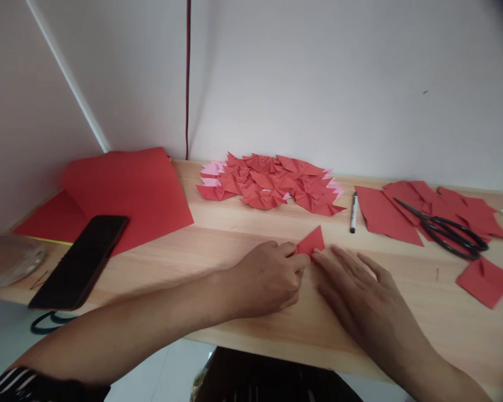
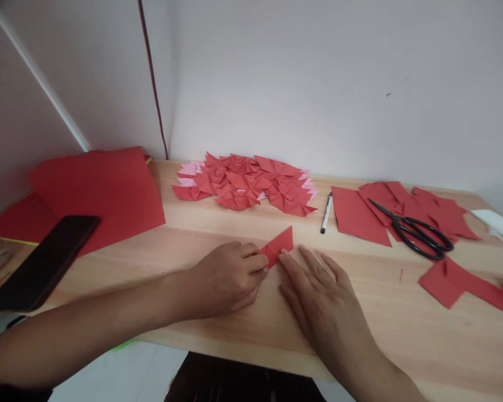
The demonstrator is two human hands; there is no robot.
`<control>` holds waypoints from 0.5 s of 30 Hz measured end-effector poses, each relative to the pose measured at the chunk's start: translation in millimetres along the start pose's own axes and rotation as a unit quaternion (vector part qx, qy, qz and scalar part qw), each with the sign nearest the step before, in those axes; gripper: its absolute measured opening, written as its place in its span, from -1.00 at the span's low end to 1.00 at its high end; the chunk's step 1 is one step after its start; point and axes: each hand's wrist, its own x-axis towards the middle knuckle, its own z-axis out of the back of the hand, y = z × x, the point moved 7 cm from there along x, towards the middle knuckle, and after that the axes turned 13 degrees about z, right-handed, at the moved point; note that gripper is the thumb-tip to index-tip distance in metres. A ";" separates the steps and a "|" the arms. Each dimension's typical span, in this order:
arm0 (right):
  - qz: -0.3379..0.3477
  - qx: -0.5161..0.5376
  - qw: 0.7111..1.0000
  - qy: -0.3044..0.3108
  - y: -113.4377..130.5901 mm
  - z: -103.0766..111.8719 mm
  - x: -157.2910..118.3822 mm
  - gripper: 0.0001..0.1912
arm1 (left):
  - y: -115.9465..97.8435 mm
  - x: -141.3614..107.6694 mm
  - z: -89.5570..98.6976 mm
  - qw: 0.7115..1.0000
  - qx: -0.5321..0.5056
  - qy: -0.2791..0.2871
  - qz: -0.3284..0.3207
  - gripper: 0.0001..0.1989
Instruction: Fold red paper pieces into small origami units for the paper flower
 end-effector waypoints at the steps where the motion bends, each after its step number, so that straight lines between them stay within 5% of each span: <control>1: -0.007 -0.003 1.000 0.003 -2.0 -0.2 0.0 -0.63 | 0.4 0.2 -0.6 1.000 0.000 0.002 0.003 -0.77; 9: -0.042 -0.003 0.999 0.025 -14.6 -7.4 -4.3 -0.61 | 5.1 1.3 -0.4 0.999 -0.039 -0.003 -0.001 -0.79; 15: -0.012 -0.018 1.000 0.005 5.9 1.5 -3.9 -0.62 | 7.0 1.2 3.1 0.998 -0.058 -0.006 0.003 -0.79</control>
